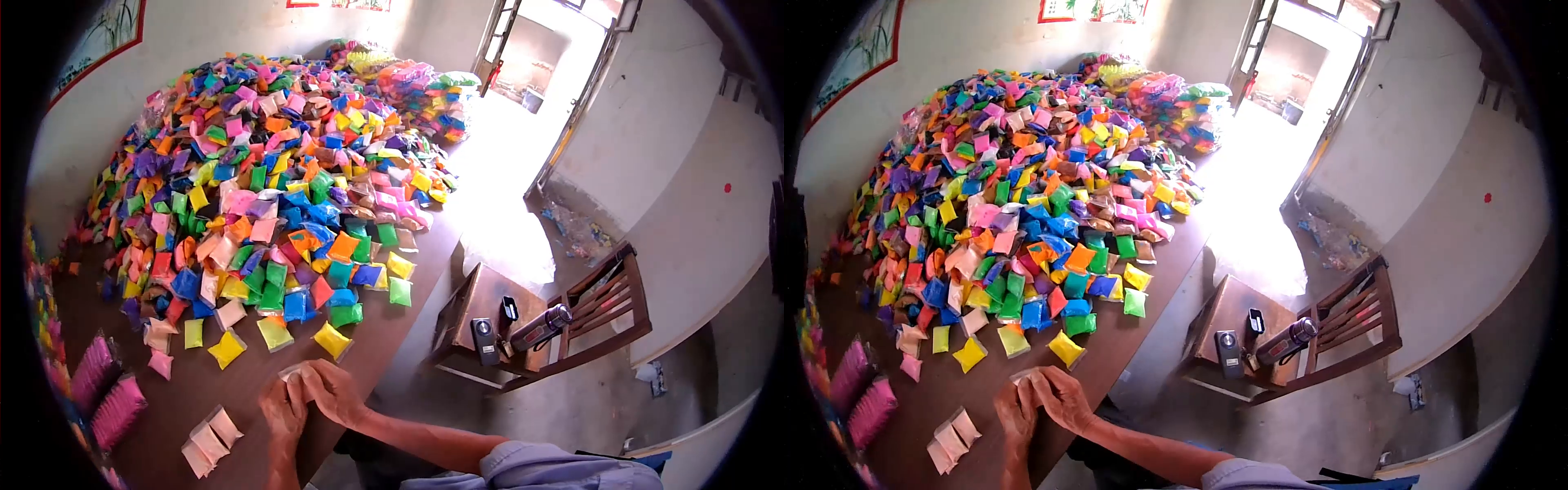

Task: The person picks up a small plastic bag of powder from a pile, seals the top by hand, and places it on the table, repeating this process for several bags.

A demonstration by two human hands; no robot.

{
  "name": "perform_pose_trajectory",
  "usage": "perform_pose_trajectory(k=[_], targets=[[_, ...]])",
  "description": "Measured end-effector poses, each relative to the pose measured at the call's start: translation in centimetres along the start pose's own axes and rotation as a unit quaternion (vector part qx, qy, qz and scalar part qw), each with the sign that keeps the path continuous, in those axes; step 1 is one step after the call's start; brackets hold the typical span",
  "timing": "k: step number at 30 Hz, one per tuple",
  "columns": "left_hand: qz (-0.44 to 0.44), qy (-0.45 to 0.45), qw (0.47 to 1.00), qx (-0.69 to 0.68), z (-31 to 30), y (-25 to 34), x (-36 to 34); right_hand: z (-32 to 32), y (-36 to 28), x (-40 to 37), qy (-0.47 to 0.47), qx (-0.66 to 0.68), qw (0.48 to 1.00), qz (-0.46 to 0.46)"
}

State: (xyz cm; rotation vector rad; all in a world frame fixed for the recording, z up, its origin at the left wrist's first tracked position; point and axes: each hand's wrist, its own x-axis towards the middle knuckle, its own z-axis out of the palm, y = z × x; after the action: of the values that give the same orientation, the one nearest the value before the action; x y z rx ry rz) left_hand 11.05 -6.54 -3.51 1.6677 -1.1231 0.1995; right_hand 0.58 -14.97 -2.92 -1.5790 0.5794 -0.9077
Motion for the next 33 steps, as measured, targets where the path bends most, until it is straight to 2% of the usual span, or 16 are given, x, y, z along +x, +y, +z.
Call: perform_pose_trajectory(k=[2, 5, 6, 7, 8, 11, 14, 17, 21, 23, 25, 27, 29, 30, 32, 33], targets=[[-0.046, -0.043, 0.996, -0.059, -1.0, 0.6, 0.7, 0.2, 0.2, -0.1, -0.014, 0.007, 1.0, 0.021], [-0.052, -0.036, 0.995, -0.076, -1.4, 2.4, 1.5, 0.0, -0.2, 0.0, -0.029, 0.007, 0.999, 0.036], [-0.051, -0.035, 0.995, -0.077, -1.6, 2.1, 1.3, -0.5, -1.4, 0.2, -0.06, 0.004, 0.995, 0.085], [-0.094, -0.061, 0.989, -0.095, -1.8, 1.7, 1.0, -0.6, -2.1, 0.2, -0.091, 0.001, 0.987, 0.134], [-0.135, -0.087, 0.981, -0.112, -2.0, 1.5, 0.8, -0.5, -2.0, 0.1, -0.092, 0.0, 0.987, 0.132], [-0.171, -0.08, 0.966, -0.178, -2.1, 2.6, 1.4, -0.4, -1.1, -0.1, -0.045, -0.046, 0.995, 0.074], [-0.198, -0.101, 0.962, -0.158, -2.1, 2.3, 1.1, -0.1, -0.7, -0.4, -0.032, -0.067, 0.996, 0.047], [-0.183, -0.093, 0.967, -0.149, -1.9, 2.3, 1.2, 0.2, -1.1, -0.2, 0.0, -0.059, 0.998, 0.034], [-0.151, -0.088, 0.98, -0.1, -1.7, 1.6, 0.9, 0.1, -1.4, -0.1, -0.025, -0.039, 0.998, 0.048], [-0.097, -0.058, 0.991, -0.074, -1.6, 1.6, 0.8, 0.0, -1.2, -0.1, -0.036, -0.017, 0.999, 0.037], [-0.094, -0.056, 0.992, -0.066, -1.5, 1.3, 0.5, -0.2, -1.7, 0.0, -0.069, -0.003, 0.994, 0.083], [-0.091, -0.052, 0.993, -0.057, -1.4, 1.5, 0.6, -0.2, -1.3, 0.0, -0.06, -0.033, 0.995, 0.079], [-0.199, -0.08, 0.964, -0.157, -1.9, 2.5, 1.3, -0.1, -0.7, 0.0, -0.05, -0.062, 0.994, 0.076], [-0.199, -0.08, 0.964, -0.157, -2.3, 2.8, 1.6, 0.1, -0.5, -0.1, -0.033, -0.06, 0.995, 0.077], [-0.12, -0.147, 0.976, -0.11, -2.9, 2.9, 2.0, 0.1, -0.3, 0.1, -0.016, -0.057, 0.995, 0.077], [-0.12, -0.147, 0.976, -0.11, -2.7, 3.0, 2.0, 0.2, -0.5, 0.1, 0.0, -0.064, 0.995, 0.073]])
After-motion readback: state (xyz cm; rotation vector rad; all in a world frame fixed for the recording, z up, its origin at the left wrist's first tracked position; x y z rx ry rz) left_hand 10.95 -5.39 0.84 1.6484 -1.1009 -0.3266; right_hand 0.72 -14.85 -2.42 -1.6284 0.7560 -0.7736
